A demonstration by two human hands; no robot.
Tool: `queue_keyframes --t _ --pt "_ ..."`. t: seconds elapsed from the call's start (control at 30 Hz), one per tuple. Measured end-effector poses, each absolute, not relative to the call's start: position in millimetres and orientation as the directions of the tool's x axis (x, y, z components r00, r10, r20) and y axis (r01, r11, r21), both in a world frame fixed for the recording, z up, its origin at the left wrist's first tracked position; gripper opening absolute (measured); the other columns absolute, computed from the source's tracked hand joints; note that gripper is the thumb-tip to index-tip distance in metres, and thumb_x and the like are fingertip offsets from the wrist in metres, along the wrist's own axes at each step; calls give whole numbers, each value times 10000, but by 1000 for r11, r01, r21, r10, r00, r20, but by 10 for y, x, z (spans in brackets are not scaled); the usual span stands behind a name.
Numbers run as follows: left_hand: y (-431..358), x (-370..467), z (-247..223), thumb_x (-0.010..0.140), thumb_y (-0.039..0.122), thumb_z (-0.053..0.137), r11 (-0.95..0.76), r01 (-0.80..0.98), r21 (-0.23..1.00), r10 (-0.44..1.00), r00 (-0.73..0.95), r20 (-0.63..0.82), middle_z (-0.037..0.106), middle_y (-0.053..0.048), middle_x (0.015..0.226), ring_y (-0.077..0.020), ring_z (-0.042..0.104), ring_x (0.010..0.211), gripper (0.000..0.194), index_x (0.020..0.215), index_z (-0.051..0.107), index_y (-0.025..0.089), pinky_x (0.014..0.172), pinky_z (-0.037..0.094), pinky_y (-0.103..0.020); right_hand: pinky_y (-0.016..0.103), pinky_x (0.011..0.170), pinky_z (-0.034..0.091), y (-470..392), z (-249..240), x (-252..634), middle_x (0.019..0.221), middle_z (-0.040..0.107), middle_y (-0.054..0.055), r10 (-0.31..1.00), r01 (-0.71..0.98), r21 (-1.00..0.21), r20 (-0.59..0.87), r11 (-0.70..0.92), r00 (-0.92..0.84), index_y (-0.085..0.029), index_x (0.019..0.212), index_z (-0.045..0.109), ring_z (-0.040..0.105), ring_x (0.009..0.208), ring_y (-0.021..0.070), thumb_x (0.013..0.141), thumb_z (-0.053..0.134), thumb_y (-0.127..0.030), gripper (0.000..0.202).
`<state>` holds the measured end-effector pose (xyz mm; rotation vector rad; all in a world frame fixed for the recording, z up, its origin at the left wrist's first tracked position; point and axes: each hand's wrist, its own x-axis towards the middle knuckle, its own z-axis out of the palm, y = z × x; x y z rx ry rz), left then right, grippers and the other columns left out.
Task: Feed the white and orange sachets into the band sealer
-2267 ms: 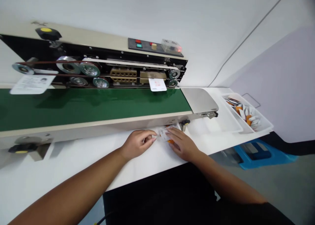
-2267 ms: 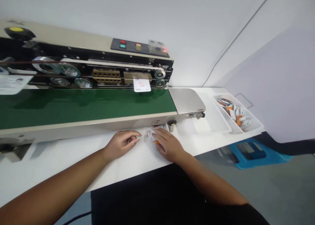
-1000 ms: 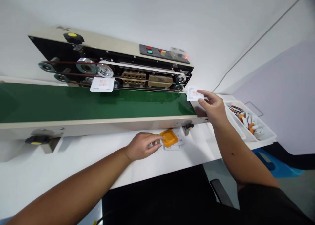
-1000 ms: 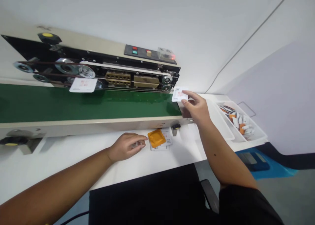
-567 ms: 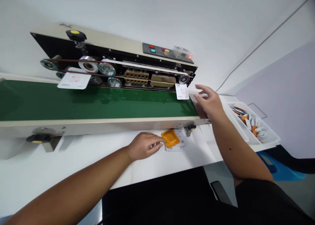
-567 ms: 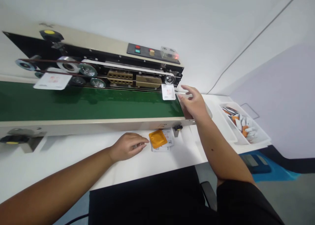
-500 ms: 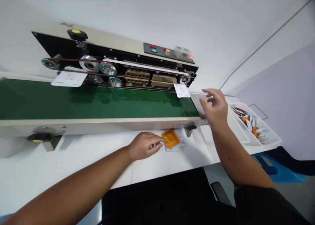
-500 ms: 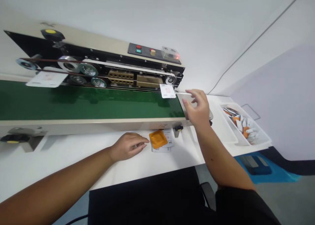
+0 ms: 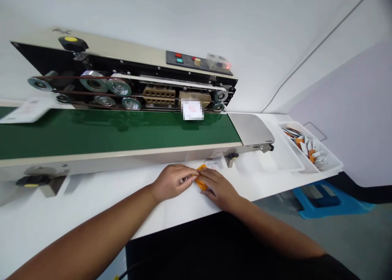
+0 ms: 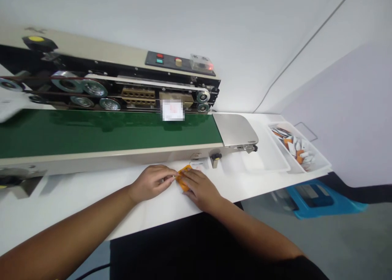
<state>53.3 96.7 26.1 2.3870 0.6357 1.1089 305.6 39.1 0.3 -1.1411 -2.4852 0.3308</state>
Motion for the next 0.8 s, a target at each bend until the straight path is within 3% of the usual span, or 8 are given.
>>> queue_keyframes --t 0.17,0.37,0.47,0.6,0.7,0.8 --pt "979 528 310 1001 262 620 -789 197 582 568 593 571 754 -33 843 -168 707 775 186 1136 734 202 719 567 -279 448 1152 498 423 69 2810 1338 740 63 708 486 -532 375 693 -599 -259 1331 686 664 1284 219 945 565 -89 439" --pt "994 509 296 973 463 698 -801 126 586 519 635 572 728 -34 822 -180 683 758 347 1184 705 188 721 551 -294 411 1008 576 425 33 2822 1128 796 54 751 430 -617 565 659 -341 -268 1223 720 731 1086 203 995 545 -121 323" --pt "989 523 258 1018 421 649 -811 162 562 516 651 557 756 -26 854 -163 694 751 259 1153 724 213 724 536 -273 341 828 603 386 87 2856 1010 776 61 814 487 -663 537 569 -220 -251 1136 733 732 942 196 1009 590 -215 195" --pt "965 521 251 1066 319 558 -809 211 549 548 608 574 776 -19 856 -144 711 737 213 1081 744 217 709 532 -243 276 611 508 341 302 2856 745 656 21 848 535 -667 485 518 -215 -206 907 729 618 670 153 993 629 -314 170" --pt "953 497 267 1045 344 595 -766 185 616 600 553 579 747 -13 786 -131 680 656 207 1119 721 197 629 518 -226 253 540 426 330 517 2913 631 567 -16 892 537 -717 411 444 -188 -197 787 704 518 563 120 963 668 -340 230" --pt "955 485 270 1027 344 623 -743 133 656 610 538 582 695 11 709 -114 625 581 214 1146 687 178 577 497 -216 237 519 422 391 782 3092 640 592 -16 956 442 -853 290 278 -42 -198 799 707 522 560 116 935 709 -399 242"
